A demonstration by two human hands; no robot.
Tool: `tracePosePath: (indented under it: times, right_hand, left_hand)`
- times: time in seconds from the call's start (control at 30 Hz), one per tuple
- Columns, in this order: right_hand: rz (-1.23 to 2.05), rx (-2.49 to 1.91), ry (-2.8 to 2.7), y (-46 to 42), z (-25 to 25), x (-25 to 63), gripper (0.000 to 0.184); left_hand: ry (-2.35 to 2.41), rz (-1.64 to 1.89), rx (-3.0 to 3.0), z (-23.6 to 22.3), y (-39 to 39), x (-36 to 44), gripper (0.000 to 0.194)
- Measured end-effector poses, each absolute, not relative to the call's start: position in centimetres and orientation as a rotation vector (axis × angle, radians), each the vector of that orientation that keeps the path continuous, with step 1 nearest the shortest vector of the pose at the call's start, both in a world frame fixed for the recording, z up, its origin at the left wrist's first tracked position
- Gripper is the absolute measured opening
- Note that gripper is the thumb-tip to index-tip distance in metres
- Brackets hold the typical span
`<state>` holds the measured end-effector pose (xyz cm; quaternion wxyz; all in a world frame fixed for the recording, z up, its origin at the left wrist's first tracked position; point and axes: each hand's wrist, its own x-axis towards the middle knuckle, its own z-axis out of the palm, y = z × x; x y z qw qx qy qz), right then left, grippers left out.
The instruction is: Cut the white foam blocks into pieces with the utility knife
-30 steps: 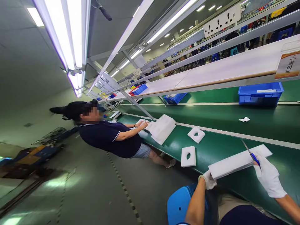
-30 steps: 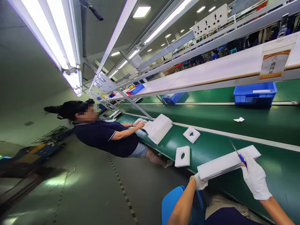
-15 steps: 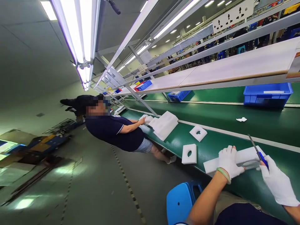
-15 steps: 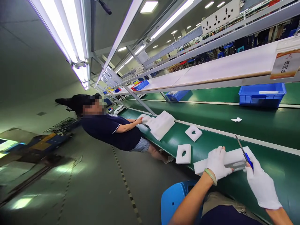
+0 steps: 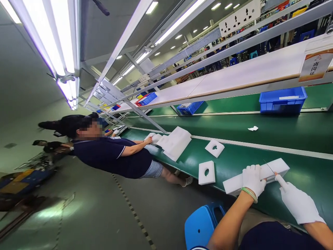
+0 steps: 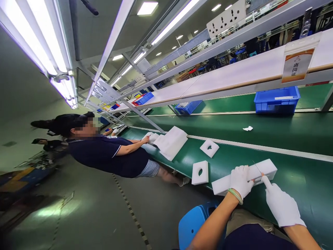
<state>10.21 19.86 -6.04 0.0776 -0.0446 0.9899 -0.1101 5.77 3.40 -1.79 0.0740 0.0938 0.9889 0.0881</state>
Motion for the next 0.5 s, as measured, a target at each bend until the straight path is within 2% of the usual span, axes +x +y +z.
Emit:
tracePosePath:
  times: [0.13,0.5]
  right_hand:
    - [-0.282,-0.141,2.954,19.7,-5.8,10.0,0.054]
    - [-0.153,-0.133,2.919,19.3,-5.2,11.4,0.054]
  left_hand:
    - [2.981,0.264,0.280,-1.8,3.6,6.1,0.041]
    - [2.969,0.251,0.272,-1.4,3.6,6.2,0.038]
